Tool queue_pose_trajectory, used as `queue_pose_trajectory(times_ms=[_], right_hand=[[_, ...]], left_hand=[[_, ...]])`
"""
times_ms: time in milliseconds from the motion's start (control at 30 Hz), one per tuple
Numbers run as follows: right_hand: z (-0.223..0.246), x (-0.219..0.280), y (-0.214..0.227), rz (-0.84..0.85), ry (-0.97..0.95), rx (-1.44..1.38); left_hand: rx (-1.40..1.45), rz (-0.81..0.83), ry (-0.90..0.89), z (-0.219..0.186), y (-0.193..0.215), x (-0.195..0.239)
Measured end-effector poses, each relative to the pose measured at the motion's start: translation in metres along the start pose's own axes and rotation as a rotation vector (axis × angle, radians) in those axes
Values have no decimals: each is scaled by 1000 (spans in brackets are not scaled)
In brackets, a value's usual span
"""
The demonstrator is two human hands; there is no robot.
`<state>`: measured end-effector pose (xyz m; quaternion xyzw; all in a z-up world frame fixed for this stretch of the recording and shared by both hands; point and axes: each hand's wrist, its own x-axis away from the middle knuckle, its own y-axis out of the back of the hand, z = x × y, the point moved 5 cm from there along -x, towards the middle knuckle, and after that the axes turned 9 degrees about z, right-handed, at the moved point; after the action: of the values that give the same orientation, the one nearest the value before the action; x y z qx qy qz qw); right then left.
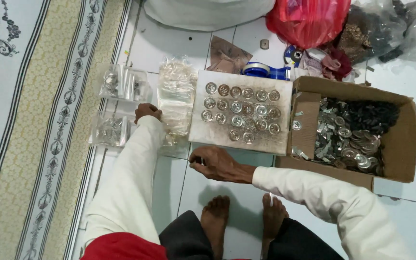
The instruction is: The person sits on the floor and sorts small metal parts from a cardboard box onto a white board. They then place the sorted parts into small plastic bags and seal them.
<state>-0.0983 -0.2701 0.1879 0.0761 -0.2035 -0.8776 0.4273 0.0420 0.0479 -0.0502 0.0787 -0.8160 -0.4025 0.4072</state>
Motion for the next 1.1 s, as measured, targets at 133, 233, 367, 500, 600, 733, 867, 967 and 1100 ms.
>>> queue_pose_trajectory(times_ms=[133, 233, 367, 500, 600, 733, 867, 967, 1100], right_hand=[[-9, 3, 12, 25, -77, -32], [-19, 3, 22, -28, -128, -101], [-46, -7, 35, -164, -214, -239], [-33, -12, 60, -230, -367, -569], [-38, -16, 68, -276, -606, -890], [-23, -20, 98, -335, -449, -1264], [-38, -20, 133, -433, -356, -1410], [-58, -12, 162, -524, -299, -1204], [-69, 4, 185, -615, -194, -1127]], left_hand=[[137, -88, -201, -8, 23, 2], [436, 22, -349, -40, 57, 48], [881, 331, -588, -102, 98, 116], [872, 493, -688, -167, 136, 209], [813, 606, -838, -201, 140, 254], [681, 900, -1119, -229, 131, 293], [493, 1076, -1201, -239, 136, 334], [436, 972, -1165, -233, 140, 320], [437, 874, -1099, -211, 151, 276]])
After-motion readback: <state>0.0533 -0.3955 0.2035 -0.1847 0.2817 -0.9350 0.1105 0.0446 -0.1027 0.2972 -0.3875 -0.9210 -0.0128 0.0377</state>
